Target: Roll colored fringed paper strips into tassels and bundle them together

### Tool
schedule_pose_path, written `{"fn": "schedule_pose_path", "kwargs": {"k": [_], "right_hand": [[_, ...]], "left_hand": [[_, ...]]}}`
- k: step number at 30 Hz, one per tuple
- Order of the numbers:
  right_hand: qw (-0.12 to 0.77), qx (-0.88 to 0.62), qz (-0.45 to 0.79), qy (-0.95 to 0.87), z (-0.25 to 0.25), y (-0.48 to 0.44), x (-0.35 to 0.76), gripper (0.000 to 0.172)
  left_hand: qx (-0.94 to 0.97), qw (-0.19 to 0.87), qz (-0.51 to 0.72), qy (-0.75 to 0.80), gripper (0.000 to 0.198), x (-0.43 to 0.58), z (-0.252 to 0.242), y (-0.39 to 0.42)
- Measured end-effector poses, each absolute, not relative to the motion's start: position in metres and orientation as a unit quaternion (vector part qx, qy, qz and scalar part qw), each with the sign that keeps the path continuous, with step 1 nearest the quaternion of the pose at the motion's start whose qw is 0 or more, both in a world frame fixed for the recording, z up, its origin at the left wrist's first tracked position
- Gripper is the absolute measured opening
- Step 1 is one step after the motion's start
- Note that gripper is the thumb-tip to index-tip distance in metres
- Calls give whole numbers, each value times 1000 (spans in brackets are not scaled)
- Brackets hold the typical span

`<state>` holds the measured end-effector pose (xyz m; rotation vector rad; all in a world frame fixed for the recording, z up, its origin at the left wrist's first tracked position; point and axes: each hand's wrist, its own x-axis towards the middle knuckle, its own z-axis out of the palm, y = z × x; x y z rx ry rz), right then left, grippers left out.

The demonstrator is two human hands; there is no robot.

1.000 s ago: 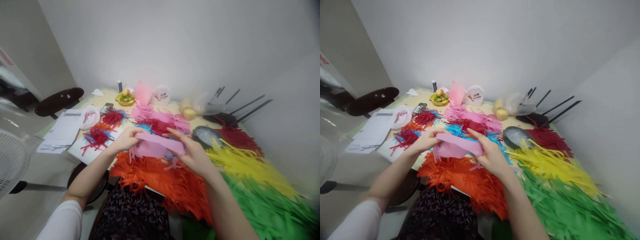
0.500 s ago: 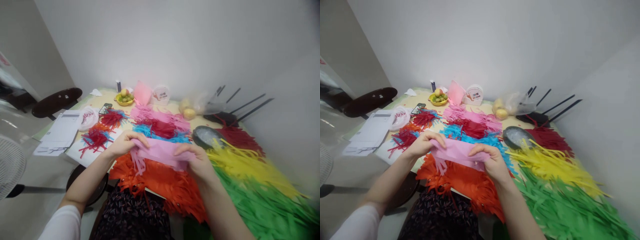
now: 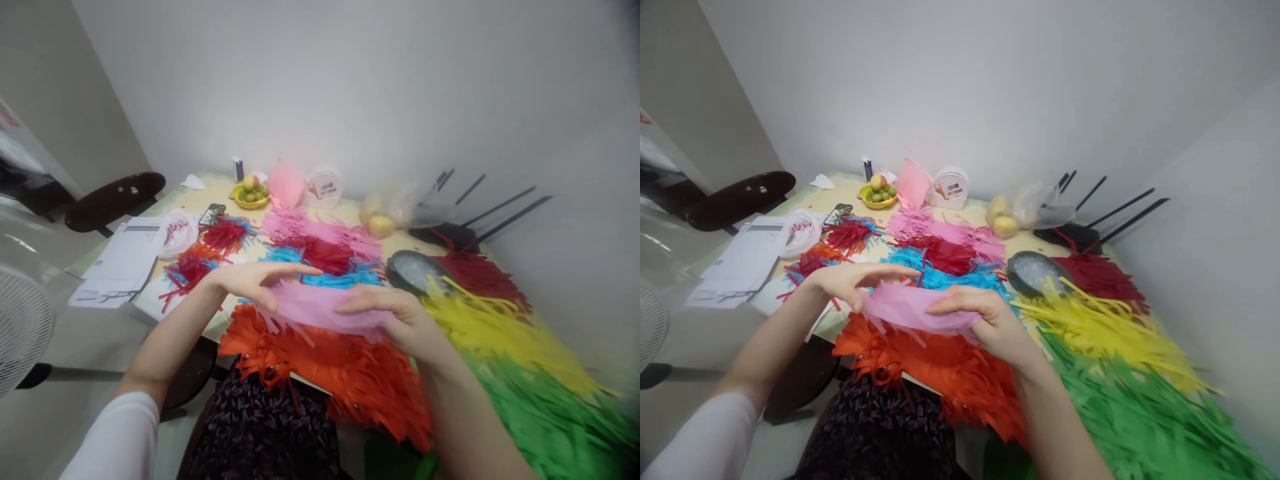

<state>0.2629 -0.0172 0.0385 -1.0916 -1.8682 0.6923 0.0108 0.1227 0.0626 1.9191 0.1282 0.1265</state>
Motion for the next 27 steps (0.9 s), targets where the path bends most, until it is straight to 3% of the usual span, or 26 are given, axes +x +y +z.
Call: {"fn": "schedule_pose_path", "kwargs": {"k": [4,10,14,15,18,19,23,27], "right_hand": [[382,-448,254,-767,45,-18,263,33],[251,-464,250,-812,58,-31,284,39],[240,-511,237,-791,61,-31,286,64],[247,-528,229,-780,59,-29,281,60],[241,-561,217,-761,51,-21,260,22],[238,-568,213,-758,48,-19,253,19],[245,-574,199,-756,44,-19,243,26],[257,-569,220,-750,45,-24,246,32]], "left_hand": [[830,543,36,125,36,34,61,120],[872,465,41,146,33,39,65,121],[908,395,21,137,30,43,71,117],[913,386,21,133,30,44,72,114],[920,371,35,120,29,48,70,104],[922,366,41,118,26,49,69,101],[935,322,67,133,20,46,64,92],[929,342,54,133,39,46,58,92]]}}
